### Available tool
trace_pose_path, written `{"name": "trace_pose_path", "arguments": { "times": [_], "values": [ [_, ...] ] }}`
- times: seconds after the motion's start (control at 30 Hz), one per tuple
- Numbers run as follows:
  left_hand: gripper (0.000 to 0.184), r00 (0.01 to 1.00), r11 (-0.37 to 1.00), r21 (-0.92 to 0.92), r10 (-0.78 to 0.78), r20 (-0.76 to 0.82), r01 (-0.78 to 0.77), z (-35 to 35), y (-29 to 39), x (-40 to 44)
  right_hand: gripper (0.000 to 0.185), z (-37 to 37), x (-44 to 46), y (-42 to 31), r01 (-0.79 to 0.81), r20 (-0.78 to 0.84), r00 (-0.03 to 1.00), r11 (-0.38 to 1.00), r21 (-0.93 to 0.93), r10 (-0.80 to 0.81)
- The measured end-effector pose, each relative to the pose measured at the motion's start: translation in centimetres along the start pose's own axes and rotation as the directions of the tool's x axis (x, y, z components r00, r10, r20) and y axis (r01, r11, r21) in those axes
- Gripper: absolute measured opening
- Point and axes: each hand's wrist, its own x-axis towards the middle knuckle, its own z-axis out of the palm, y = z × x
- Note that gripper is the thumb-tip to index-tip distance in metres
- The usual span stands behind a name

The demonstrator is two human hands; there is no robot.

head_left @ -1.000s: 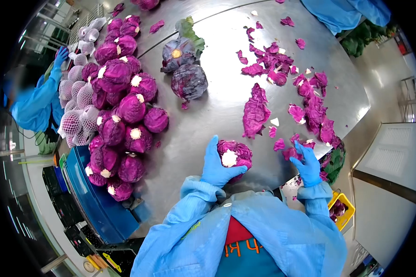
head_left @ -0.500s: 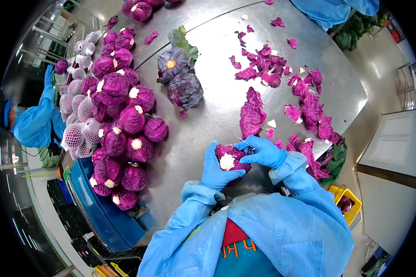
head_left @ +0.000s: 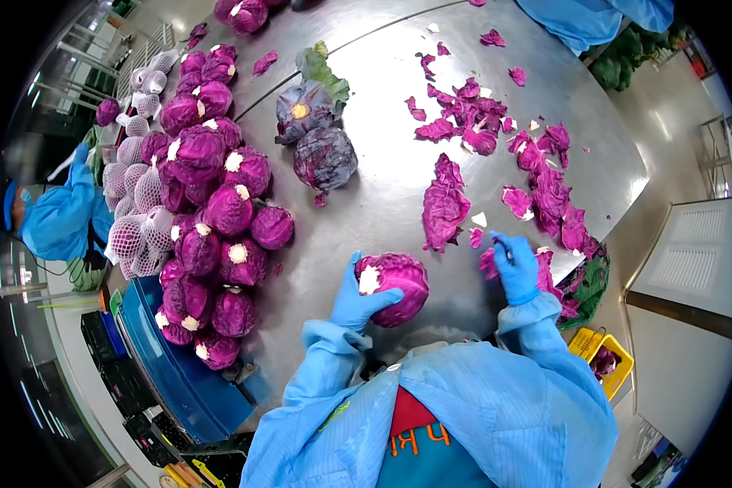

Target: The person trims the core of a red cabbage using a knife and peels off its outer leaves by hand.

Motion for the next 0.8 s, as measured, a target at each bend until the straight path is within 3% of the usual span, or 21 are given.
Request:
{"name": "trace_pose_path", "arguments": {
  "times": [0.1,0.17,0.2,0.23,0.3,0.33,0.4,0.5,0.6,0.7,0.8],
  "values": [
    [0.129,0.988,0.993,-0.024,0.118,0.101,-0.116,-1.4,-1.7,-0.4,0.045,1.0,0.3,3.8,-0.107,-0.115,0.987,0.994,0.02,0.109],
    [0.129,0.974,0.982,-0.004,0.188,0.129,-0.189,-1.6,-2.6,-1.3,0.053,-0.2,1.0,-2.3,-0.147,-0.069,0.987,0.989,0.011,0.147],
    [0.13,0.963,0.973,0.004,0.226,0.146,-0.229,-1.7,-3.1,-1.5,0.063,0.6,0.3,-2.8,-0.31,0.226,0.939,0.922,0.233,0.258],
    [0.13,0.942,0.952,0.058,0.288,0.17,-0.301,-2.0,-3.9,-1.6,0.075,2.2,-0.8,-3.9,-0.412,0.407,0.882,0.809,0.419,0.238],
    [0.131,0.943,0.949,0.092,0.282,0.176,-0.301,-2.0,-4.0,-2.2,0.087,2.8,-2.2,-8.0,-0.619,0.718,0.649,0.723,0.307,0.251],
    [0.131,0.944,0.947,0.108,0.281,0.173,-0.302,-1.8,-3.6,-2.5,0.077,3.1,-2.7,-9.5,-0.559,0.732,0.65,0.781,0.279,0.203],
    [0.129,0.967,0.973,0.02,0.227,0.115,-0.231,-1.4,-2.8,-3.4,0.075,4.9,-4.1,-9.1,-0.572,0.692,0.701,0.715,0.402,0.172],
    [0.124,0.991,0.987,-0.086,0.132,-0.021,-0.134,-0.5,-3.1,-4.0,0.071,4.5,-4.0,-8.5,-0.634,0.772,0.62,0.669,0.387,0.141],
    [0.118,0.989,0.994,-0.059,0.087,-0.12,-0.095,0.2,-3.4,-3.7,0.066,3.4,-3.7,-8.8,-0.455,0.733,0.676,0.824,0.338,0.073],
    [0.116,0.985,0.997,-0.008,0.072,-0.157,-0.074,0.6,-3.1,-4.0,0.057,4.1,-5.2,-8.4,-0.31,0.6,0.799,0.878,0.364,0.034],
    [0.116,0.982,0.996,0.054,0.08,-0.17,-0.071,0.7,-3.1,-4.0,0.047,4.6,-6.5,-8.7,-0.009,0.448,0.891,0.986,0.167,-0.068]
  ]
}}
